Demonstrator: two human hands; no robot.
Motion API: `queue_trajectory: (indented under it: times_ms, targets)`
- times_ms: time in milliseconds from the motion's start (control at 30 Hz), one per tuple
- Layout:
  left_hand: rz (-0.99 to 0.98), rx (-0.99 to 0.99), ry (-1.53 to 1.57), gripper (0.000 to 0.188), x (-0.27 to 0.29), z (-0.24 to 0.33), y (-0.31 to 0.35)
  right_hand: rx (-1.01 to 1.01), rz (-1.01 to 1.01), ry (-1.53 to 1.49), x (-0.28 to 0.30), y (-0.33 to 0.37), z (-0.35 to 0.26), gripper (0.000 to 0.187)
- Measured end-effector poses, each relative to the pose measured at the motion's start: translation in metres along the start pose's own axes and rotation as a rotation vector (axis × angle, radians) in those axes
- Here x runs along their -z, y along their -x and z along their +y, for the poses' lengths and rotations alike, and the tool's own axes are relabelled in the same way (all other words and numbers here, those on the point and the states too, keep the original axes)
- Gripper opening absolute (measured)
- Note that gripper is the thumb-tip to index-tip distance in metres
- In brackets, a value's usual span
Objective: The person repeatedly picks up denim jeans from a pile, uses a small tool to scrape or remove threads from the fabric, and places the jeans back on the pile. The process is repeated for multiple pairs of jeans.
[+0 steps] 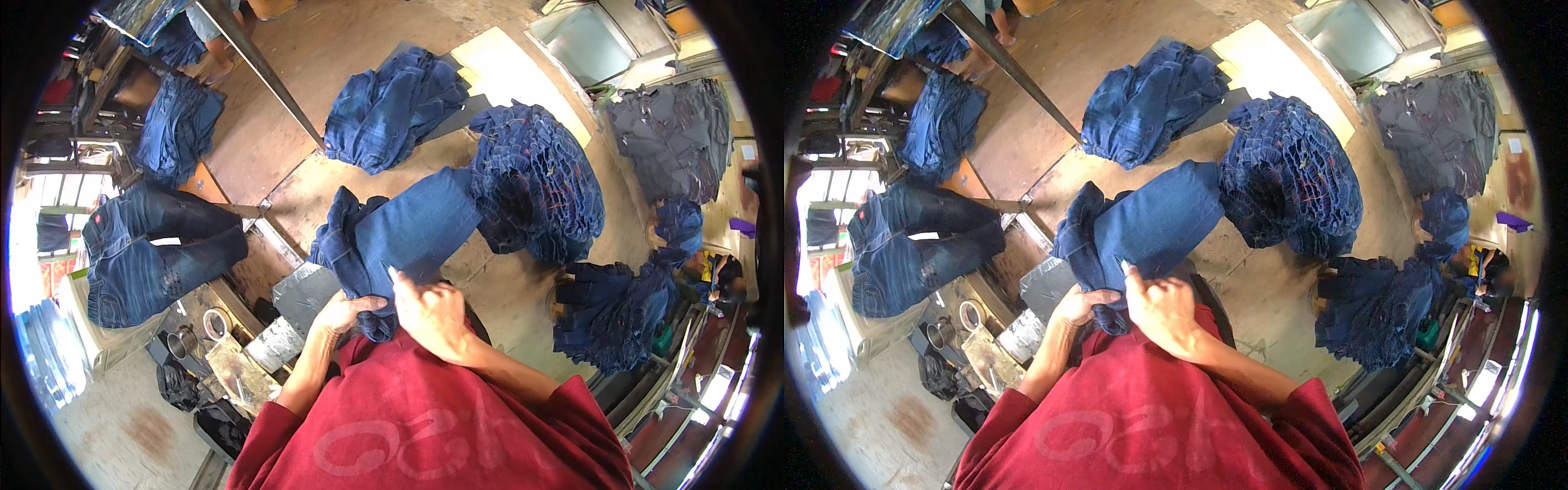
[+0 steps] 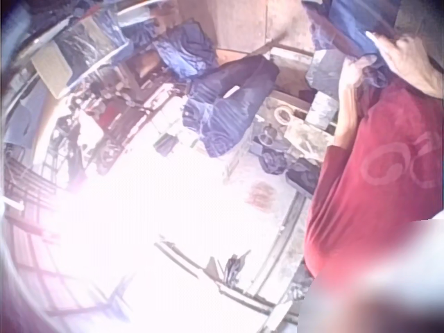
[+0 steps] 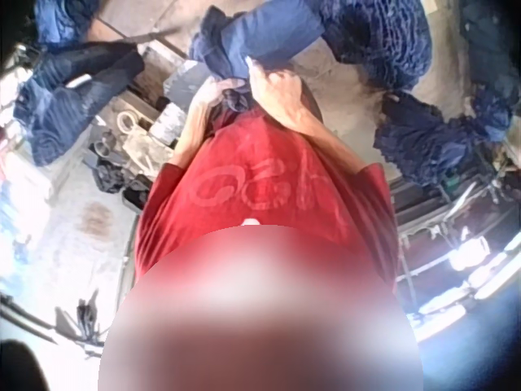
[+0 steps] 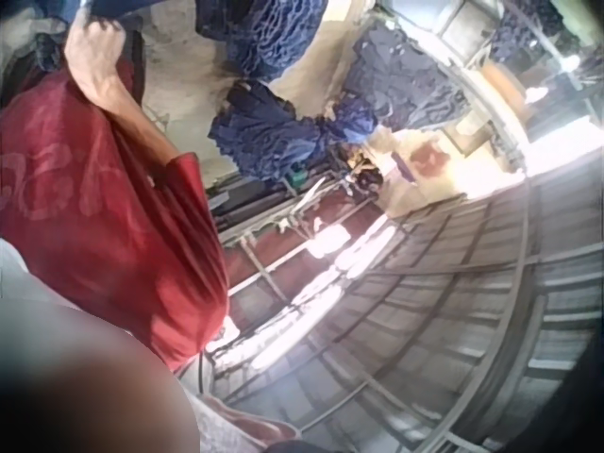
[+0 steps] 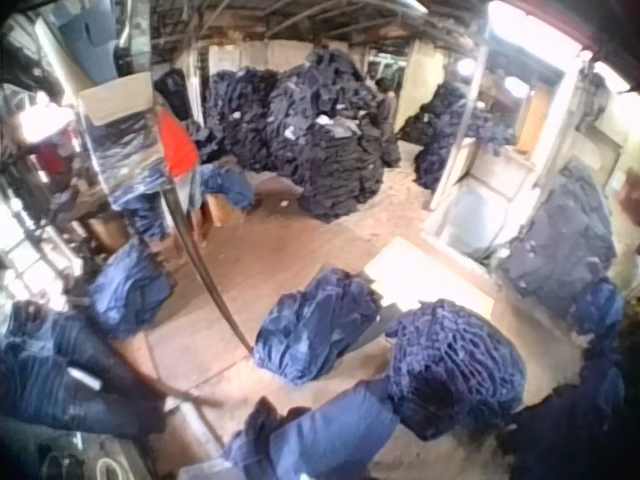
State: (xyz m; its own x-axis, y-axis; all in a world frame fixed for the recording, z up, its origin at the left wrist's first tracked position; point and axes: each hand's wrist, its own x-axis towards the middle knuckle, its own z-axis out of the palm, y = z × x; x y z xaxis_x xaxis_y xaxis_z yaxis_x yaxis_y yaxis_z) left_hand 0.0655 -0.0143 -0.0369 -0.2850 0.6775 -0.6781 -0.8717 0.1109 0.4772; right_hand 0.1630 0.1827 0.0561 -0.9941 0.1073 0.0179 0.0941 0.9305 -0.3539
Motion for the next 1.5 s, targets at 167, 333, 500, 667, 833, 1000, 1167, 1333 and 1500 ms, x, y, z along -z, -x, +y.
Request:
queue_trajectory:
  times_ms: [167,333,500,667,833,1000,1167,1333,1500]
  targets:
    - [0.186,-0.043,0.144,0.026,-0.036,0.004,-0.007,-0.147,-0.06,-0.422,0.015,0.01,0.012,0.019]
    - [0.349,-0.015,0.179,0.028,-0.071,0.01,-0.01,-0.337,-0.005,-0.491,0.021,0.013,0.055,0.02]
    - [0.358,-0.049,0.22,0.022,-0.077,0.012,-0.011,-0.405,-0.143,-0.767,0.007,-0.001,0.062,0.018]
    - [0.39,-0.115,0.186,0.018,-0.075,0.001,-0.019,-0.232,-0.217,-0.662,-0.016,-0.023,0.065,0.012]
    - [0.421,-0.212,0.085,0.019,-0.072,-0.008,-0.016,-0.129,-0.227,-0.538,-0.031,-0.027,0.072,0.014]
    - [0.453,-0.193,0.022,0.023,-0.07,-0.012,-0.014,-0.379,-0.436,-0.932,-0.047,-0.032,0.084,0.016]
    - [0.49,-0.219,0.116,0.019,-0.068,-0.021,-0.014,-0.798,-0.702,-1.487,-0.058,-0.031,0.102,0.017]
    - [0.52,-0.122,0.313,0.015,-0.066,-0.019,-0.012,-0.745,-0.758,-1.608,-0.059,-0.029,0.109,0.022]
    - [0.548,-0.124,0.293,0.019,-0.082,-0.005,-0.021,-0.612,-0.672,-1.363,-0.052,-0.03,0.106,0.023]
